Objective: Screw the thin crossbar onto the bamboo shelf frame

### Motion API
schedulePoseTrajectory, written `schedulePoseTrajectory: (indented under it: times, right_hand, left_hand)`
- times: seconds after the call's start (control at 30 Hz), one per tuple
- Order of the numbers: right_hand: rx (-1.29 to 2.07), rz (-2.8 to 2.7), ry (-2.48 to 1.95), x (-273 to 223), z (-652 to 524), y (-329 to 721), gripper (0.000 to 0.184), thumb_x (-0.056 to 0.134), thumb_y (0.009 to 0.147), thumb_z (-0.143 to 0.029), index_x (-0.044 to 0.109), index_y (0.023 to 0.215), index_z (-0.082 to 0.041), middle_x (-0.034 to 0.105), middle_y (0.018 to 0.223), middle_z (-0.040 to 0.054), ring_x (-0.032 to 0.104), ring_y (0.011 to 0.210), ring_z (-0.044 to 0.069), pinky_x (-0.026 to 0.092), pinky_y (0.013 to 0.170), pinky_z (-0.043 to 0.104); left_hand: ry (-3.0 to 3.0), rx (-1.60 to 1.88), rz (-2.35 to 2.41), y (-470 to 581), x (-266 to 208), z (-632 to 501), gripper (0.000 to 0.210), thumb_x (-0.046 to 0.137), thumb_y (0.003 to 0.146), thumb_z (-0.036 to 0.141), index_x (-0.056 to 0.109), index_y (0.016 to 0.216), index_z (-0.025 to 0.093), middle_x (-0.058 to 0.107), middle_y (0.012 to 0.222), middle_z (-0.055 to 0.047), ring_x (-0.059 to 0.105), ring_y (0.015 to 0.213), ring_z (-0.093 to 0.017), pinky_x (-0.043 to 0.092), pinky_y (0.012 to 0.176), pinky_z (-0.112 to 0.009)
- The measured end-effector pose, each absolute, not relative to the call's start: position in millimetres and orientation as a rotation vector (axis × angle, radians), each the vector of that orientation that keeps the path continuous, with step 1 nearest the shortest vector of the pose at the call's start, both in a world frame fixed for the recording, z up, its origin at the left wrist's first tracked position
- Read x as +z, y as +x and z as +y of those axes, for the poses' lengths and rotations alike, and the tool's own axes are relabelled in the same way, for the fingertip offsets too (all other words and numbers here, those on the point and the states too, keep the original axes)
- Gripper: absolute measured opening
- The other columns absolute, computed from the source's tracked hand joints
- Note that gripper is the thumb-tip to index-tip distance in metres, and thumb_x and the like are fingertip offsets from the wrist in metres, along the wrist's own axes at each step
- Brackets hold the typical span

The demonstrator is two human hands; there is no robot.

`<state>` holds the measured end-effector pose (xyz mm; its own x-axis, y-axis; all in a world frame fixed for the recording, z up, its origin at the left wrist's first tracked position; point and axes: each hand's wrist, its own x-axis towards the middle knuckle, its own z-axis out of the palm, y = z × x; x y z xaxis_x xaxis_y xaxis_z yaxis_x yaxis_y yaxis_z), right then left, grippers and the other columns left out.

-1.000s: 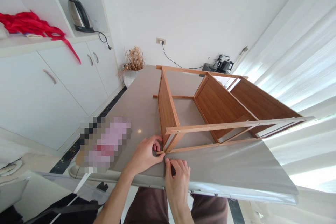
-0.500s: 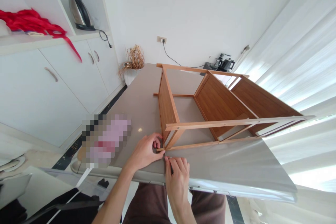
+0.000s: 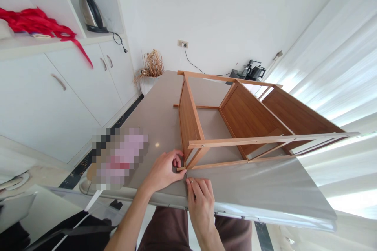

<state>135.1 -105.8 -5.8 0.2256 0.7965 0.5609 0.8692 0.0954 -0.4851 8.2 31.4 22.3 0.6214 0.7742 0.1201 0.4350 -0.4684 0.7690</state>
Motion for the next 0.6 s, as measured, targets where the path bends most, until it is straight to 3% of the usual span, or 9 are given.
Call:
schedulePoseTrajectory:
  times: [0.6]
  right_hand:
    - [-0.222,-1.723,-1.682,-1.2,-102.0,138.1,0.02,0.05,0.102,-0.011,0.066,0.095,-0.022,0.065,0.083,0.005,0.059,0.077,0.021,0.045,0.069,0.036]
  left_hand:
    - [2.11,0.606,0.94,8.4,19.1,31.6,0.034,0.071,0.076,0.029,0.058,0.107,0.023,0.069,0.083,0.003,0.063,0.078,-0.018,0.043,0.08,-0.034]
